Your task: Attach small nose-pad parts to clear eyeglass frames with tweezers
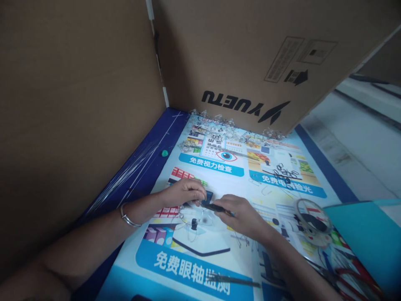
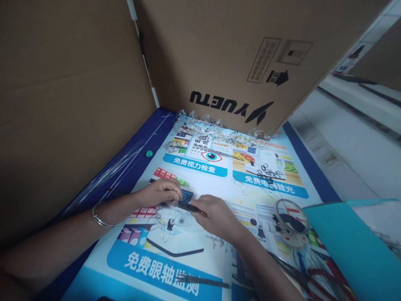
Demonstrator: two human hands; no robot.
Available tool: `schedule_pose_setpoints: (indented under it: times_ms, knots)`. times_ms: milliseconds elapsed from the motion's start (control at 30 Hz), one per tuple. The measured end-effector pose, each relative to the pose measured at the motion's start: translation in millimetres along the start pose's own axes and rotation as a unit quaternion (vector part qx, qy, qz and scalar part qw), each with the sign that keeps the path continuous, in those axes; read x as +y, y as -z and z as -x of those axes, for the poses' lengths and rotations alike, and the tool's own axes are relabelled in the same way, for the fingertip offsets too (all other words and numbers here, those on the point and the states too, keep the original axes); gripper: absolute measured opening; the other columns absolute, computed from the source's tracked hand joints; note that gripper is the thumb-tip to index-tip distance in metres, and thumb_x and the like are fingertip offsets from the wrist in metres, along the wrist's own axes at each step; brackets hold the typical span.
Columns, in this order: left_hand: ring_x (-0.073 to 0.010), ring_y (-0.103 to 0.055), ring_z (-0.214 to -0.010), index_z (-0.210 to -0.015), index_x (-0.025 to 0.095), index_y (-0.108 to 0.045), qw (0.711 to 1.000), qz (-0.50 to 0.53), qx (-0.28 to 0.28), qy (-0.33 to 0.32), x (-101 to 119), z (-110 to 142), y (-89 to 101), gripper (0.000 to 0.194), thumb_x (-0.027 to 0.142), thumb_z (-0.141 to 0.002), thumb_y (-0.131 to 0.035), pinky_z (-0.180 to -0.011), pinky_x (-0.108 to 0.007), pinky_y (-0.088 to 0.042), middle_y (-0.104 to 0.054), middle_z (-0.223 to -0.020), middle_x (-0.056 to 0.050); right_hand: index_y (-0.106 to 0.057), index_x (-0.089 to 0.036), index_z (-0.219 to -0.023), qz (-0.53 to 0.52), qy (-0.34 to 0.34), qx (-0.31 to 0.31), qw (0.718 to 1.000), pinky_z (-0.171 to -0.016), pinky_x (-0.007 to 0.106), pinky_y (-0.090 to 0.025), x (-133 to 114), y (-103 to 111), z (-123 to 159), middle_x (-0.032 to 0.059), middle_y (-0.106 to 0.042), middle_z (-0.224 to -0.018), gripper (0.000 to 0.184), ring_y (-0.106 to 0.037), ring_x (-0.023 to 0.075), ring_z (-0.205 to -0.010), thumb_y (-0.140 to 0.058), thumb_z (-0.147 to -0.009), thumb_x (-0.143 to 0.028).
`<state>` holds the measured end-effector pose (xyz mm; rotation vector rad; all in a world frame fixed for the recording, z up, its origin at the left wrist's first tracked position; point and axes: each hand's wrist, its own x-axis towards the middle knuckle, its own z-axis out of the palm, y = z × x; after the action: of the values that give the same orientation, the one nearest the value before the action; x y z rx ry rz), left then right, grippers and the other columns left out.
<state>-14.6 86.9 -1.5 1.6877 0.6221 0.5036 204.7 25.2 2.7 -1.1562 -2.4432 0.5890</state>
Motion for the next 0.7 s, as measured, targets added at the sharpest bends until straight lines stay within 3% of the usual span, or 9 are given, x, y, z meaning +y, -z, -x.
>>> schedule_pose_setpoints:
  times_ms: [300, 700]
  knots:
    - [-0.0067, -0.052, -0.056, -0.073, 0.011, -0.064, 1.000, -0.021, -0.002, -0.018, 0.6, -0.4, -1.8, 0.022, 0.029, -0.080, -0.053, -0.053, -0.016, -0.042, -0.055, -0.066, -0.001, -0.060, -0.022, -0.100, -0.024, 0.003, -0.022, 0.999, -0.061, 0.023, -0.040, 0.0, 4.5, -2.1, 0.0024, -0.063, -0.077, 0.022, -0.056, 0.0135, -0.070, -0.048, -0.082, -0.022]
    - [-0.0072, -0.053, -0.056, -0.071, 0.010, -0.062, 1.000, -0.004, 0.007, -0.008, 1.8, -0.7, -2.6, 0.023, 0.029, -0.080, -0.053, -0.053, -0.017, -0.043, -0.055, -0.065, -0.001, -0.060, -0.022, -0.101, -0.026, 0.008, -0.004, 1.000, -0.063, 0.023, -0.041, 2.0, 1.9, -0.9, 0.0032, -0.062, -0.077, 0.024, -0.056, 0.0142, -0.071, -0.049, -0.081, -0.021]
